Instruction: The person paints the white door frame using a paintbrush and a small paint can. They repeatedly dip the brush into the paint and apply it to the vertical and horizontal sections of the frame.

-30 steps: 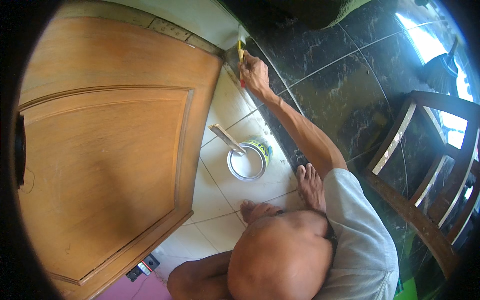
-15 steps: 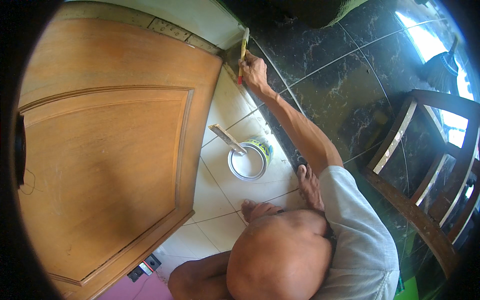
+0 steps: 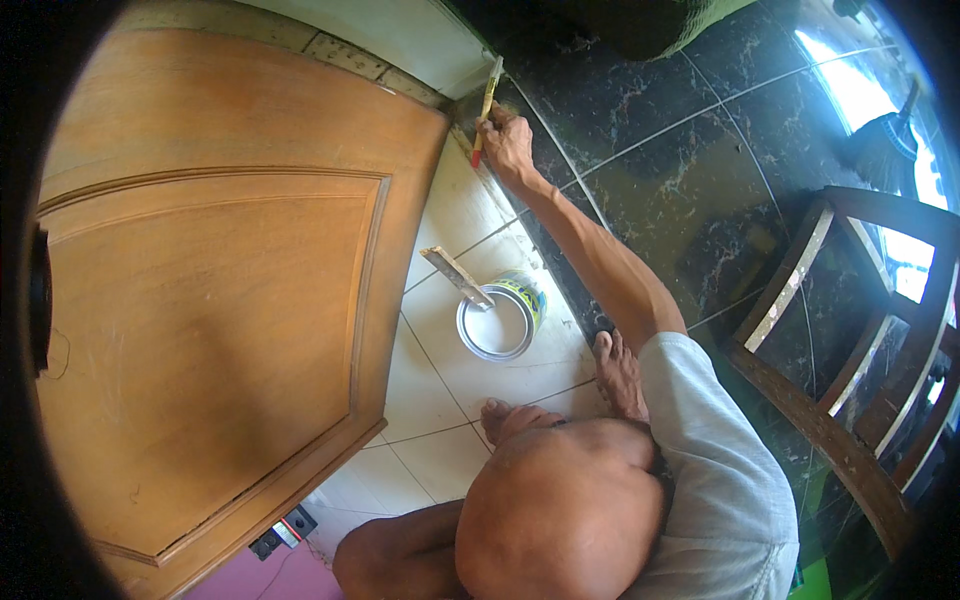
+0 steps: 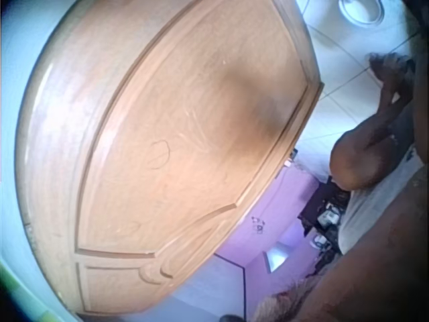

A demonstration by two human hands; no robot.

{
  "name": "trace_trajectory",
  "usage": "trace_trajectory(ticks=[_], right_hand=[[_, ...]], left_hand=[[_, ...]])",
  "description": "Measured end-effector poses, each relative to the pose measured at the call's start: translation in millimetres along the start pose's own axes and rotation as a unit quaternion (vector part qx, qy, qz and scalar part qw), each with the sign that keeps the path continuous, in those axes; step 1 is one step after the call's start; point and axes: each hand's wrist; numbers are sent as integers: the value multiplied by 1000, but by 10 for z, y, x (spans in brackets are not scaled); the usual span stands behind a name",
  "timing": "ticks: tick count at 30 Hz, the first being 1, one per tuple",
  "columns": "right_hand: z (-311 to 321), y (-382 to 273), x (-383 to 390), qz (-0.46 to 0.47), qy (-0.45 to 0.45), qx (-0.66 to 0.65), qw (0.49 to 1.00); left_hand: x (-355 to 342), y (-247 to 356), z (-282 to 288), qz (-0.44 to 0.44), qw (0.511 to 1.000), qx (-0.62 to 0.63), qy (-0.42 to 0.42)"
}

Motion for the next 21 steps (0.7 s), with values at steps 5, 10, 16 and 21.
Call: trace_trajectory(ticks=[5,10,16,21], right_hand=[[-27,-37,-1,-35,-111,11,993],[74,-167,279,-20,-185,64,980],[146,-136,101,-7,-55,32,998],[218,-239,162,40,-163,117,979]], left_hand=[[-32,23,33,-12,1000,4,12],[-4,20,41,-3,1000,-3,7],[13,-20,-47,-13,1000,-3,16],[33,-27,-17,-12,1000,-9,25]])
Point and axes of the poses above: each hand's wrist, its own x-axis away from the middle knuckle, its own z-axis out of the back of the hand, y = z × x, and after that the axes turned 4 degrees about y, right-handed
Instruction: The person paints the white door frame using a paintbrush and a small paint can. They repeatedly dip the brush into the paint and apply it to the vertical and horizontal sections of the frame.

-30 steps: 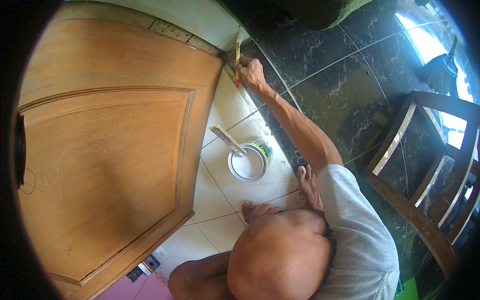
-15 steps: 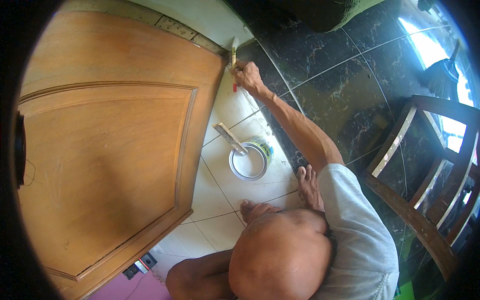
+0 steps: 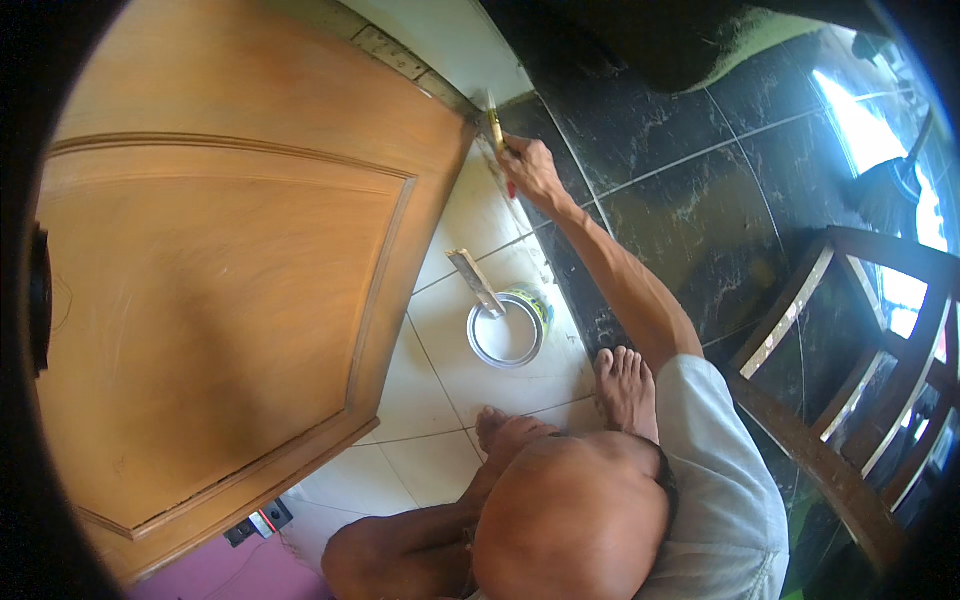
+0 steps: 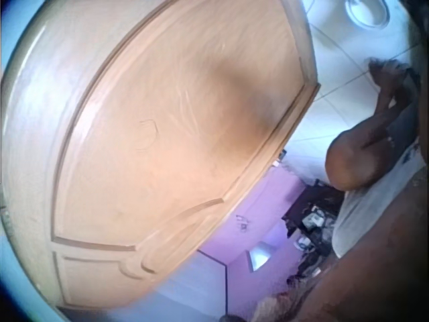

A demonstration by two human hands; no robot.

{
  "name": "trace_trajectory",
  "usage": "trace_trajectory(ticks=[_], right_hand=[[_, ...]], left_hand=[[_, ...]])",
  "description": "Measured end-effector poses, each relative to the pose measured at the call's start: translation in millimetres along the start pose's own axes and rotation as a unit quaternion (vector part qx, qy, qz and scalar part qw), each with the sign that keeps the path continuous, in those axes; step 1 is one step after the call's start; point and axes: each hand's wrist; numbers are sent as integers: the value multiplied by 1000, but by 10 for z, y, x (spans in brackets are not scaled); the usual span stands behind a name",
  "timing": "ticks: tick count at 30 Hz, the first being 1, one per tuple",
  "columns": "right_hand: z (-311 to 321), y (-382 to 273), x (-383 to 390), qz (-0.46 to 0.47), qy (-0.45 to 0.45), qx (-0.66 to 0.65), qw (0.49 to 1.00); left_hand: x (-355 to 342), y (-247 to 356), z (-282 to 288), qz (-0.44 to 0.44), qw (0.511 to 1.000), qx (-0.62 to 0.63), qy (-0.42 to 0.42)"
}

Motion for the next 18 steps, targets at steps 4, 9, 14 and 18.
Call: trace_trajectory(ticks=[4,9,14,18], right_hand=[[186,-115,249,6,17,20,1000],[472,-195,302,20,-1,-49,999],[834,-531,726,-4,58,-115,992],[1012,-583,878,-13,-7,-200,980]], left_hand=[[28,-58,-74,-8,1000,12,10],[95,-176,-140,-5,999,1,-47],[60,-109,-92,3,1000,-9,-26],[63,-115,-81,-30,999,-9,12]])
Point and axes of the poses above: each hand's wrist, its own x-axis away from the middle knuckle, its own z-axis out of the back of the hand, y = z × x, and after that the axes turned 4 degrees about y, right-handed
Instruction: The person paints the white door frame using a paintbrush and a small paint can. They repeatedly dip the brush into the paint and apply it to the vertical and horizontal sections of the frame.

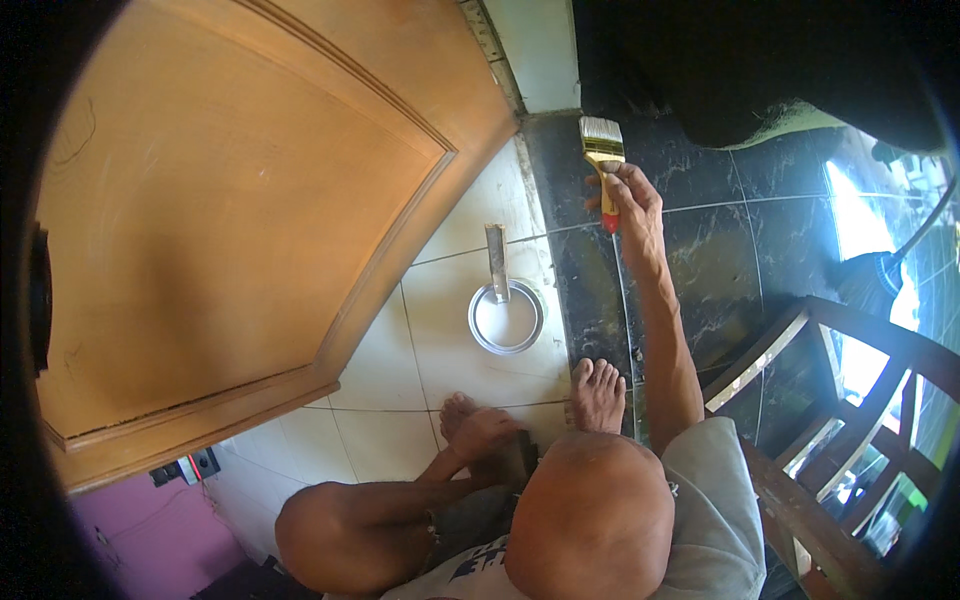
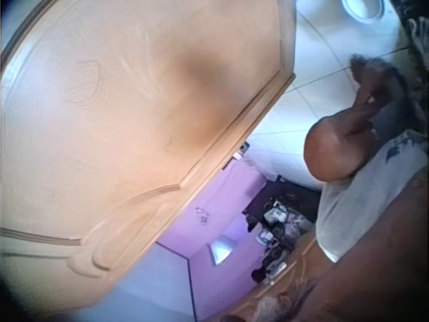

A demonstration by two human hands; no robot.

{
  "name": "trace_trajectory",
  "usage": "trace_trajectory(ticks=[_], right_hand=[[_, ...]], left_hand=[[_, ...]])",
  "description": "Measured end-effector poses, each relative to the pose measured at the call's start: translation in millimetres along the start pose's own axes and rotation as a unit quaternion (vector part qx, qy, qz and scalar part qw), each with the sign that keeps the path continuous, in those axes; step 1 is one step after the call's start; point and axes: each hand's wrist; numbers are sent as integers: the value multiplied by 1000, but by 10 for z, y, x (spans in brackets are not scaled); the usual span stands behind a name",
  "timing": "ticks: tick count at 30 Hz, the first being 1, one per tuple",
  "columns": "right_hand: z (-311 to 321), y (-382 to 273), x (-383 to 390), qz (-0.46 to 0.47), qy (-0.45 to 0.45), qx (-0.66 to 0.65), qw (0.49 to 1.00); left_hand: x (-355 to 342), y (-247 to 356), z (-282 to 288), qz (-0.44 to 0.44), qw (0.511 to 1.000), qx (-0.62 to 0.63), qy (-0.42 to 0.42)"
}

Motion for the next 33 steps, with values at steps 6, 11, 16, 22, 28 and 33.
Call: trace_trajectory(ticks=[6,11,16,22,28,33], right_hand=[[90,-49,106,101,-59,-4,993],[-21,-131,65,144,-24,285,947],[-87,-65,-148,222,-72,340,911],[-300,-49,-460,329,-76,357,871],[-201,78,-884,344,-168,422,822],[-256,98,-1069,345,-186,486,781]], left_hand=[[-17,-5,-20,-8,1000,-3,8],[0,-20,-22,-9,999,16,30],[6,0,-6,-3,1000,5,21],[-6,12,-1,4,1000,11,21],[-36,78,38,26,999,20,12],[-25,70,38,29,999,25,15]])
Point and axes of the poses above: each hand's wrist, its own x-axis away from the middle knuckle, its own z-axis out of the back of the hand, y = z × x, and after that the axes turned 4 degrees about y, right-handed
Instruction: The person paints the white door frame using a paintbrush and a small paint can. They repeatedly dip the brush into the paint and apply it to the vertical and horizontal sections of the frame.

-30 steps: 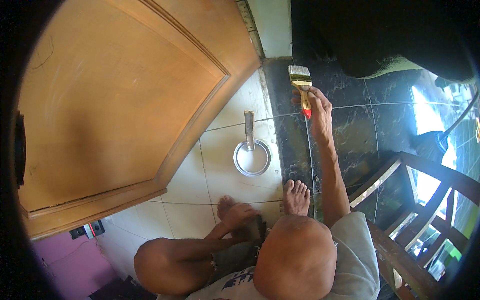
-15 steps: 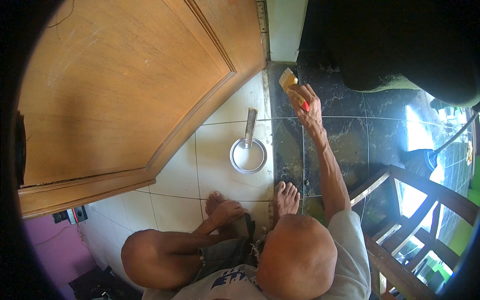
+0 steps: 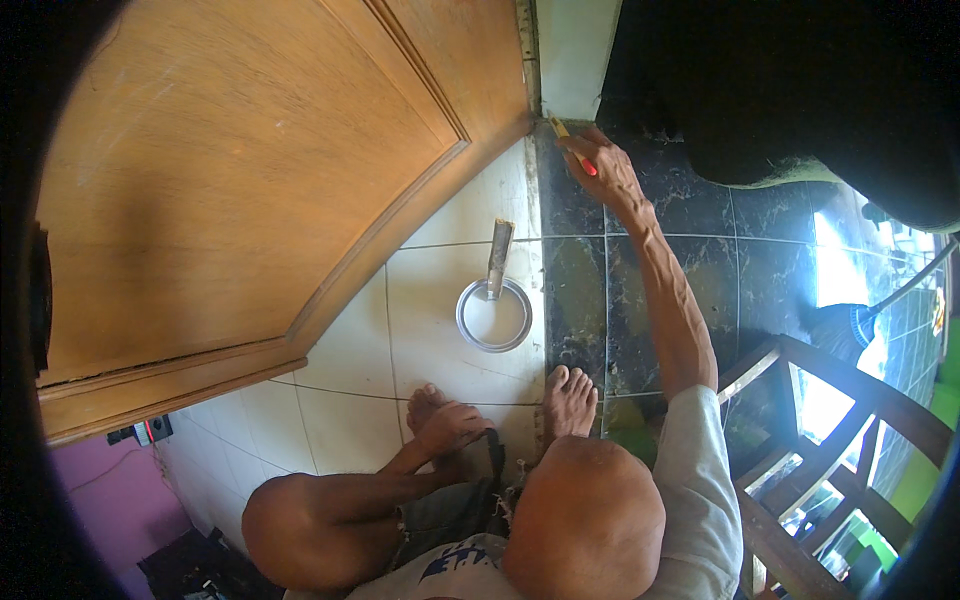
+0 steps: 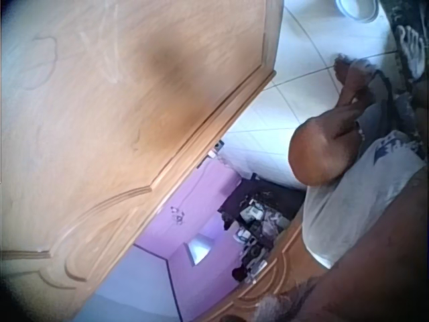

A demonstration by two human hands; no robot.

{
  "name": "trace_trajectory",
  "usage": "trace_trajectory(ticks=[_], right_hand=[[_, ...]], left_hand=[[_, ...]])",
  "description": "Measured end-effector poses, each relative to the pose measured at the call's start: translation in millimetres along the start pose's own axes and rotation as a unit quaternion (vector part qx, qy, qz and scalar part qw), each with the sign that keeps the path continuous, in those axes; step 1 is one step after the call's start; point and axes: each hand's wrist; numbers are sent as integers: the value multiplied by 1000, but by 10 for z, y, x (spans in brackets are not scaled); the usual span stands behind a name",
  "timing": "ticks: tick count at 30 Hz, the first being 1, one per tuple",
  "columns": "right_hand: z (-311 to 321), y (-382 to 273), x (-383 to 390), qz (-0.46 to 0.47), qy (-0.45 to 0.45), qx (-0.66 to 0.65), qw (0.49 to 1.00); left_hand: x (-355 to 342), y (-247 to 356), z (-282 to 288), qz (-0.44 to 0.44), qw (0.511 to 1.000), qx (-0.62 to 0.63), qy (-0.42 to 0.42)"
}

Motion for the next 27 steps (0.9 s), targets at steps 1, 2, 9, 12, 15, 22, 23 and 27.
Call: trace_trajectory(ticks=[1,2,9,12,15,22,23,27], right_hand=[[-4,6,-51,4,-4,10,1000],[-4,13,-100,8,-8,21,1000],[50,-203,-146,39,139,-18,989],[74,-215,-21,11,123,-31,992],[51,-136,4,44,74,-24,996],[266,-169,-338,66,109,35,991],[318,-229,-400,67,132,37,988],[389,-431,-399,93,223,54,969]], left_hand=[[15,-5,-19,5,1000,1,0],[25,-13,-39,9,1000,2,0],[8,-14,11,1,1000,-5,-8],[25,-25,-24,5,1000,-8,-14],[56,-44,-38,10,999,-12,-32],[24,-19,-30,0,1000,-12,2],[20,-19,-35,1,1000,-10,6],[12,-24,-57,-5,1000,-19,4]])
Point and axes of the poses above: each hand's wrist, its own x-axis away from the middle knuckle, its own z-axis out of the back of the hand, y = z × x, and after that the axes turned 4 degrees about y, right-handed
